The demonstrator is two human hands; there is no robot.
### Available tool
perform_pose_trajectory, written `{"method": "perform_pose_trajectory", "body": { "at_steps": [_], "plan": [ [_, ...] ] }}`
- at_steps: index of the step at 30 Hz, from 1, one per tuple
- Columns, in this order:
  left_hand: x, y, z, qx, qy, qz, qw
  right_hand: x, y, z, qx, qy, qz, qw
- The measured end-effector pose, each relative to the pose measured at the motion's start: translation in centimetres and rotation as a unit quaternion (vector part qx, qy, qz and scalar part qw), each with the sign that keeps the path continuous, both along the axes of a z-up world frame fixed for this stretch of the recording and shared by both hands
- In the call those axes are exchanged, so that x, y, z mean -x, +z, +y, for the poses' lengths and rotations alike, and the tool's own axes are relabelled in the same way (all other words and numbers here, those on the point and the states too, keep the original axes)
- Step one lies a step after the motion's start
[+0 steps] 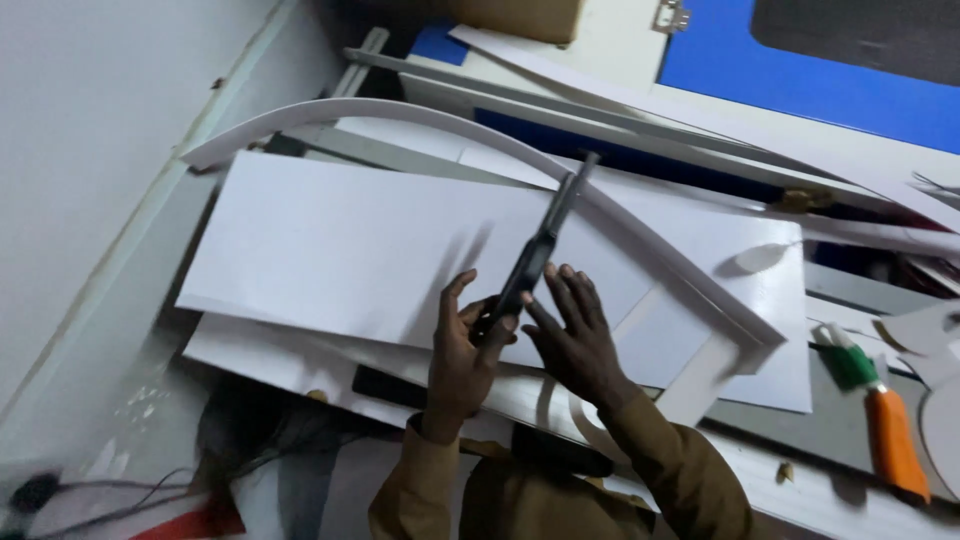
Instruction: Gluing and heat-forming an acrylic strip onto a sign board to create a 3D letter or shape.
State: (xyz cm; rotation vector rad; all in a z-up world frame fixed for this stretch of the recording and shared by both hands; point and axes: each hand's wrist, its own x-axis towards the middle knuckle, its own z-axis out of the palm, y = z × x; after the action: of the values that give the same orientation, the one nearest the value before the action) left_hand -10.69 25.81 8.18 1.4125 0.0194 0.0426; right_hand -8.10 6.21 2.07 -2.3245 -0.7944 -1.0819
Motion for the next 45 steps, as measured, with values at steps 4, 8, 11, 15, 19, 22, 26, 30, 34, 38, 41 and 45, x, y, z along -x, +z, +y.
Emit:
{"method": "perform_pose_trajectory", "body": {
  "at_steps": [4,8,11,15,19,22,26,30,34,38,41,45],
  "plan": [
    [1.4,6.0,-4.0,-0.14,-0.128,-0.012,0.982,1.4,0.5,-2.3,-0.044,-0.054,-0.054,0.996],
    [1.7,10.1,-6.5,-0.248,-0.242,0.002,0.938,3.8,1.1,-5.9,-0.072,-0.153,-0.135,0.976],
    [2.0,10.4,-8.3,-0.27,-0.346,-0.175,0.881,4.8,2.0,-9.0,-0.121,-0.171,-0.174,0.962],
    [-1.6,10.5,-12.7,-0.158,-0.476,-0.109,0.858,4.1,3.9,-15.1,-0.191,-0.172,-0.234,0.938],
    [-4.8,7.6,-18.0,0.072,-0.554,-0.042,0.828,4.0,5.1,-18.0,-0.257,-0.171,-0.234,0.922],
    [-7.3,6.2,-21.4,0.08,-0.537,-0.094,0.835,5.3,5.8,-19.8,-0.331,-0.202,-0.202,0.9],
    [-11.8,-0.9,-25.5,-0.17,-0.457,-0.288,0.824,8.5,6.2,-23.1,-0.43,-0.225,-0.187,0.854],
    [-14.9,-9.4,-28.2,-0.367,-0.434,-0.404,0.717,10.1,4.3,-24.7,-0.506,-0.2,-0.142,0.827],
    [-16.1,-8.1,-29.2,-0.443,-0.52,-0.318,0.657,7.8,7.5,-22.3,-0.48,-0.212,-0.094,0.846],
    [-17.2,-5.7,-30.0,-0.436,-0.621,-0.212,0.616,4.2,8.7,-20.8,-0.447,-0.18,-0.077,0.873],
    [-17.5,-6.0,-30.4,-0.396,-0.624,-0.223,0.635,2.6,7.8,-19.9,-0.46,-0.228,-0.051,0.857],
    [-17.7,-4.4,-30.4,-0.415,-0.64,-0.131,0.634,0.0,6.5,-20.2,-0.43,-0.234,-0.059,0.87]
  ]
}}
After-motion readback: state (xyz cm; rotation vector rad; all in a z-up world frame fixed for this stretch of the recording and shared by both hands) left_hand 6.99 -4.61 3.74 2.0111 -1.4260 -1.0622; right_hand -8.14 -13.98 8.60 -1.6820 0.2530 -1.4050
